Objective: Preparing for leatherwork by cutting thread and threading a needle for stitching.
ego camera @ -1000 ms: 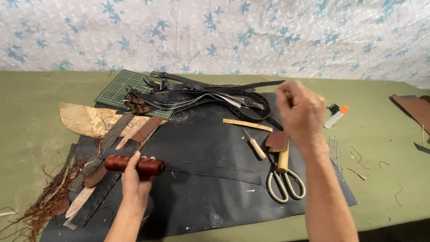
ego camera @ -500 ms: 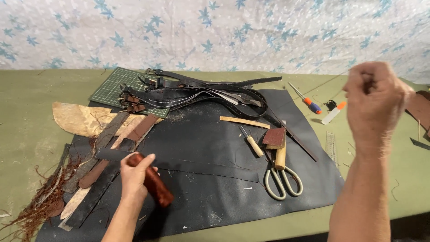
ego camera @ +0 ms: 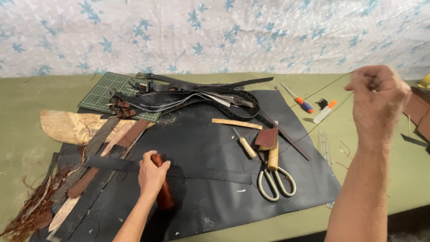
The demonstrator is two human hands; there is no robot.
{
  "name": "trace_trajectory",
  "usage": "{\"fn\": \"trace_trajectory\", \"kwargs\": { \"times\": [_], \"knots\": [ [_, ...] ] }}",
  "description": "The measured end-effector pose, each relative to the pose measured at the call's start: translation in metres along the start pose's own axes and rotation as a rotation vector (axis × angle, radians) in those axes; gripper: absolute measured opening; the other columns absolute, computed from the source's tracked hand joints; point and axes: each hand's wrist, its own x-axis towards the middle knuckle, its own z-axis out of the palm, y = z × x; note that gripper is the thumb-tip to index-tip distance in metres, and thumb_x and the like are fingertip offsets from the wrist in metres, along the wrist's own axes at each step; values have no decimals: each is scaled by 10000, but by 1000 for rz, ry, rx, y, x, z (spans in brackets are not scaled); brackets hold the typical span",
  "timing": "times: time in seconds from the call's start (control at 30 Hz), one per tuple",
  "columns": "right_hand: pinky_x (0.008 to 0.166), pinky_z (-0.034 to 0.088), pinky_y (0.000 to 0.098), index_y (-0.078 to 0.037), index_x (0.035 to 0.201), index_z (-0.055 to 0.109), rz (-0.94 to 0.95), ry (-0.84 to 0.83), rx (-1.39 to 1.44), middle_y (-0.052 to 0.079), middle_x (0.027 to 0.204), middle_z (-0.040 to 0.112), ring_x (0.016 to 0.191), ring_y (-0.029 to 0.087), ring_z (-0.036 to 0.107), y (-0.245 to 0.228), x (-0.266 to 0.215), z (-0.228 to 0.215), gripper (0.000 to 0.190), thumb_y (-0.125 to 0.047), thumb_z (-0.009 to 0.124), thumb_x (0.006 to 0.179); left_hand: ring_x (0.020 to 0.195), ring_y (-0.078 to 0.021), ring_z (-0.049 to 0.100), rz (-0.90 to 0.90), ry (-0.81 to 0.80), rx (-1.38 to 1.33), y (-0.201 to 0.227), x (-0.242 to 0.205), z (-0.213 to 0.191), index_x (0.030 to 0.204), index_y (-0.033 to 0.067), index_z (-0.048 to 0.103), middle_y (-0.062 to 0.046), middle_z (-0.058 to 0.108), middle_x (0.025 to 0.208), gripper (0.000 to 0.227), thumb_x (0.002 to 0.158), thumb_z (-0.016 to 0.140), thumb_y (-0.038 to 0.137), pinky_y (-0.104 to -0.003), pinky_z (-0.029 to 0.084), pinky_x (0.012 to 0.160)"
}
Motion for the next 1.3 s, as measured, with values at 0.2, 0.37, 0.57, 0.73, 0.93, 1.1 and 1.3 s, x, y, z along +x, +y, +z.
{"fn": "trace_trajectory", "kwargs": {
  "times": [0.2, 0.37, 0.57, 0.73, 0.93, 1.1, 1.3],
  "knots": [
    [470, 437, 135, -93, 1040, 727, 525, -235, 421, -26, 797, 663, 546, 15, 495, -51, 15, 12, 80, -31, 684, 1014, 1307, -422, 419, 237, 143, 452, -40, 45, 37, 1388, 247, 558, -147, 415, 1431, 563, 874, 680, 444, -588, 391, 1066],
    [501, 555, 235, 38, 1030, 674, 498, -341, 603, 144, 853, 695, 626, 140, 636, -73, 3, 45, 47, 24, 644, 996, 1216, -392, 581, 709, 213, 145, 76, -20, 16, 1271, 240, 711, -136, 598, 1314, 351, 973, 632, 407, -513, 495, 961],
    [546, 615, 286, 98, 1047, 674, 385, -461, 649, 210, 864, 679, 712, 198, 680, -95, -7, 71, 105, 42, 652, 960, 873, -169, 702, 842, -193, -504, 199, -88, 8, 1203, 218, 765, -54, 736, 1124, 344, 907, 749, 394, -297, 584, 743],
    [573, 636, 279, 92, 1047, 693, 370, -549, 624, 223, 894, 675, 746, 198, 690, -99, -8, 71, 108, 33, 669, 960, 638, -38, 635, 859, -149, -633, 215, -86, 32, 978, 268, 833, 31, 779, 838, 134, 851, 850, 304, -214, 547, 560],
    [574, 634, 263, 96, 1018, 693, 357, -578, 664, 199, 879, 659, 753, 175, 688, -104, -13, 76, 106, 23, 684, 942, 636, -48, 635, 847, -146, -685, 211, -90, 18, 976, 203, 820, 0, 767, 833, 88, 931, 765, 256, -212, 573, 575],
    [545, 640, 282, 100, 1003, 707, 367, -569, 703, 203, 835, 671, 721, 184, 715, -105, -16, 80, 129, 1, 720, 921, 614, -70, 631, 871, -144, -625, 211, -92, 19, 938, 174, 816, -8, 737, 809, 61, 887, 808, 205, -223, 535, 550],
    [541, 641, 255, 113, 1020, 715, 445, -650, 769, 195, 835, 699, 704, 150, 697, -108, -22, 83, 144, 26, 718, 905, 641, -53, 580, 915, -132, -651, 214, -93, 10, 924, 171, 799, 5, 690, 808, 29, 913, 782, 193, -210, 514, 562]
  ]
}}
